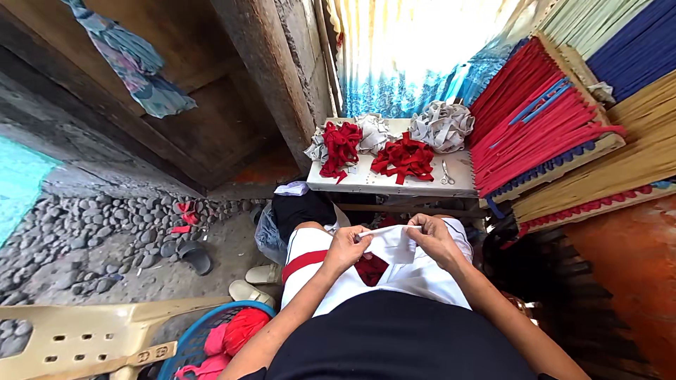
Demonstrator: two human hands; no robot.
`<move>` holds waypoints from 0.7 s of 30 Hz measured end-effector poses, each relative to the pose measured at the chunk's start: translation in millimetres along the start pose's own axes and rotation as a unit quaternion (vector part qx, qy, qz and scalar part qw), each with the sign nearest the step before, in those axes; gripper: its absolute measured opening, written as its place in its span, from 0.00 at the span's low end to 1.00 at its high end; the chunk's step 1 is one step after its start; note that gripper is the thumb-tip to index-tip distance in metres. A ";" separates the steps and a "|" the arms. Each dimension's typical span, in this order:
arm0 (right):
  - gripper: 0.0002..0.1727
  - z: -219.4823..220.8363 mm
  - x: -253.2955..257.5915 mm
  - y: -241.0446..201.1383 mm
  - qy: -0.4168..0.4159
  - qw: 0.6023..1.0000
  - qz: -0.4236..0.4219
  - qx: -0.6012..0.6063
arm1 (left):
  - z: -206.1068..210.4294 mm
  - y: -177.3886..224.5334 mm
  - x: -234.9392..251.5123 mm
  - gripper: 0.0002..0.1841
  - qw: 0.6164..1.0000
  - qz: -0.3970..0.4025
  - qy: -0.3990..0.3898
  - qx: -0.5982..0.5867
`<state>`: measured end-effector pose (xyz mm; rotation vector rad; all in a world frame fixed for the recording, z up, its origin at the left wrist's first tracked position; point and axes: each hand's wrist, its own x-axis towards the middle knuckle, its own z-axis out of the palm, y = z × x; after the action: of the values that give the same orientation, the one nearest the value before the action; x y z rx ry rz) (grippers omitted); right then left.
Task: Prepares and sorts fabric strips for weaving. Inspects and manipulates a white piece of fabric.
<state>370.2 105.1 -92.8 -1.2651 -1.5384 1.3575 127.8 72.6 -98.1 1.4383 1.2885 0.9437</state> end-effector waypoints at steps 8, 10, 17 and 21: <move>0.15 31.6 -5.3 5.2 -0.009 0.949 0.140 0.281 | 43.8 -12.6 1.9 0.19 0.928 0.253 0.020 0.273; 0.14 29.3 -5.5 6.8 -0.001 0.945 0.139 0.295 | 48.6 -14.1 1.1 0.24 0.919 0.271 -0.004 0.285; 0.11 21.3 -13.9 6.8 0.001 0.911 0.190 0.367 | 33.4 -1.2 -1.6 0.16 0.969 0.230 -0.024 0.089; 0.08 7.5 -22.3 -9.6 -0.027 0.930 0.139 0.338 | 7.3 48.0 -12.2 0.07 0.965 0.259 0.008 -0.025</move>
<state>367.0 81.9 -82.9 -1.0166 -0.8014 1.8999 145.1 59.8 -52.9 1.7706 0.8997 1.3184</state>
